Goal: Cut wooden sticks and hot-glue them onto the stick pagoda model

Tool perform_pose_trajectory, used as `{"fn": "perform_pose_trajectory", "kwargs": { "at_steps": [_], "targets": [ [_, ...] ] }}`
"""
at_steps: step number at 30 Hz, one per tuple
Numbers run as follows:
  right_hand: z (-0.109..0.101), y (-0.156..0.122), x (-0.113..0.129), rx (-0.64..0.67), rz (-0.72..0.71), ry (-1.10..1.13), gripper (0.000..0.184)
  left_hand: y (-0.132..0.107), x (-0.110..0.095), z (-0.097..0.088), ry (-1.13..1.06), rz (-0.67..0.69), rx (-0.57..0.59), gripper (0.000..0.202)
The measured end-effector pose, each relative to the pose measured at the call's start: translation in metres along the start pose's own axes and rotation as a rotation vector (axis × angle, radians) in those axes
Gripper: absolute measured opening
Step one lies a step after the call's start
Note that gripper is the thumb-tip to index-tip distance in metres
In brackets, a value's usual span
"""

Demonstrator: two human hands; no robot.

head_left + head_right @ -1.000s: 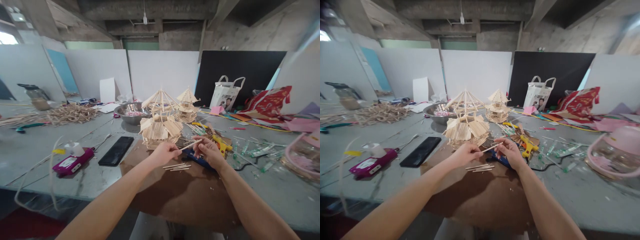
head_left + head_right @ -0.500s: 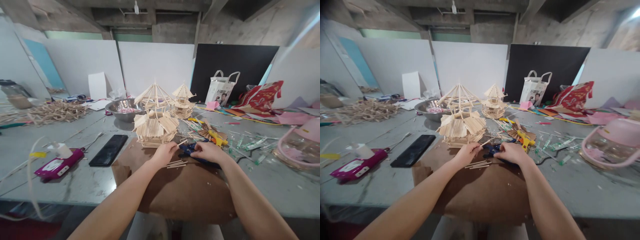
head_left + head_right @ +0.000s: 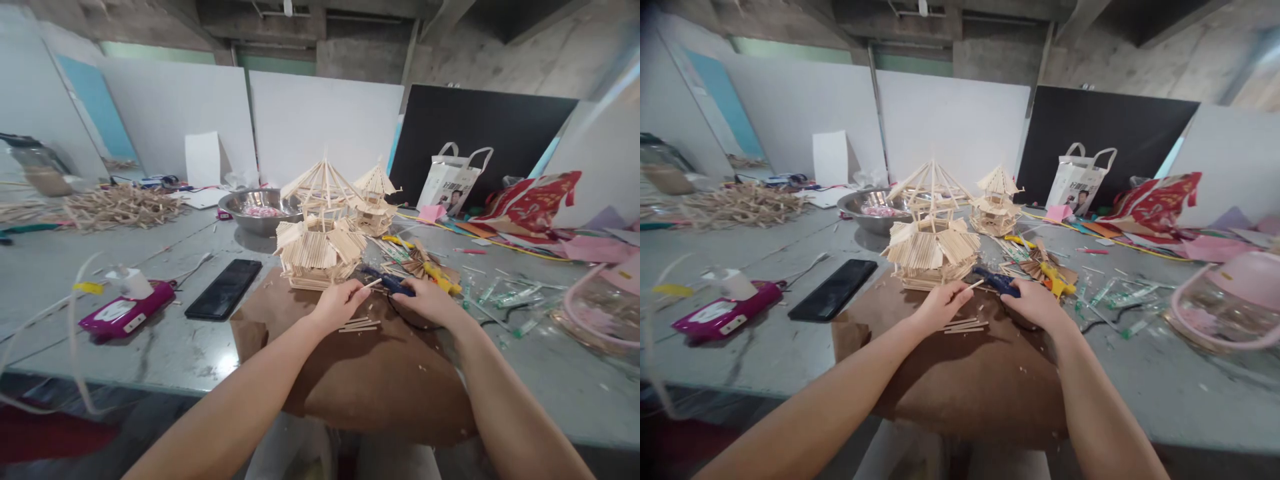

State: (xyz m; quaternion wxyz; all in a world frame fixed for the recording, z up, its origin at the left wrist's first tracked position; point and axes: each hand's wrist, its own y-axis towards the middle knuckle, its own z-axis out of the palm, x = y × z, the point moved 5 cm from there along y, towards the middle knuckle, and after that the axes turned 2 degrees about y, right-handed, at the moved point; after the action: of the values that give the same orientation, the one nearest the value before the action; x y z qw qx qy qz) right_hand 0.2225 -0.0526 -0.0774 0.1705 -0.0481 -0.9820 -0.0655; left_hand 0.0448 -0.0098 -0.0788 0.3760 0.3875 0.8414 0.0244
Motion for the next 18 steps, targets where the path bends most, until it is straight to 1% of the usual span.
{"fn": "perform_pose_trajectory", "kwargs": {
  "at_steps": [3, 5, 6, 7, 8, 10, 12, 13, 15, 18],
  "targets": [
    [-0.021, -0.002, -0.008, -0.267, 0.071, 0.123, 0.036, -0.001, 0.001, -0.001, 0.053, -0.027, -0.029, 0.039],
    [-0.032, -0.007, -0.013, -0.443, 0.083, 0.227, 0.033, -0.002, 0.001, -0.003, 0.076, -0.040, -0.066, 0.041],
    [-0.035, -0.009, -0.015, -0.494, 0.081, 0.311, 0.030, -0.002, 0.001, -0.004, 0.087, -0.045, -0.083, 0.043],
    [-0.035, -0.011, -0.017, -0.504, 0.074, 0.423, 0.028, -0.003, 0.001, -0.005, 0.098, -0.051, -0.098, 0.045],
    [-0.032, -0.012, -0.018, -0.471, 0.062, 0.560, 0.027, -0.003, 0.001, -0.006, 0.109, -0.057, -0.112, 0.048],
    [-0.023, -0.014, -0.014, -0.335, 0.024, 0.855, 0.026, -0.004, 0.001, -0.008, 0.125, -0.065, -0.138, 0.053],
    [-0.012, -0.014, -0.006, -0.204, -0.034, 1.098, 0.027, -0.004, 0.000, -0.008, 0.131, -0.051, -0.132, 0.055],
    [-0.008, -0.014, -0.002, -0.158, -0.060, 1.184, 0.027, -0.004, 0.000, -0.007, 0.132, -0.036, -0.116, 0.053],
    [-0.001, -0.013, 0.005, -0.118, -0.076, 1.297, 0.025, -0.003, 0.001, -0.004, 0.139, -0.011, -0.088, 0.043],
    [0.008, -0.009, 0.012, -0.135, -0.069, 1.384, 0.021, -0.002, 0.005, -0.004, 0.163, -0.017, -0.109, 0.035]
  ]
}}
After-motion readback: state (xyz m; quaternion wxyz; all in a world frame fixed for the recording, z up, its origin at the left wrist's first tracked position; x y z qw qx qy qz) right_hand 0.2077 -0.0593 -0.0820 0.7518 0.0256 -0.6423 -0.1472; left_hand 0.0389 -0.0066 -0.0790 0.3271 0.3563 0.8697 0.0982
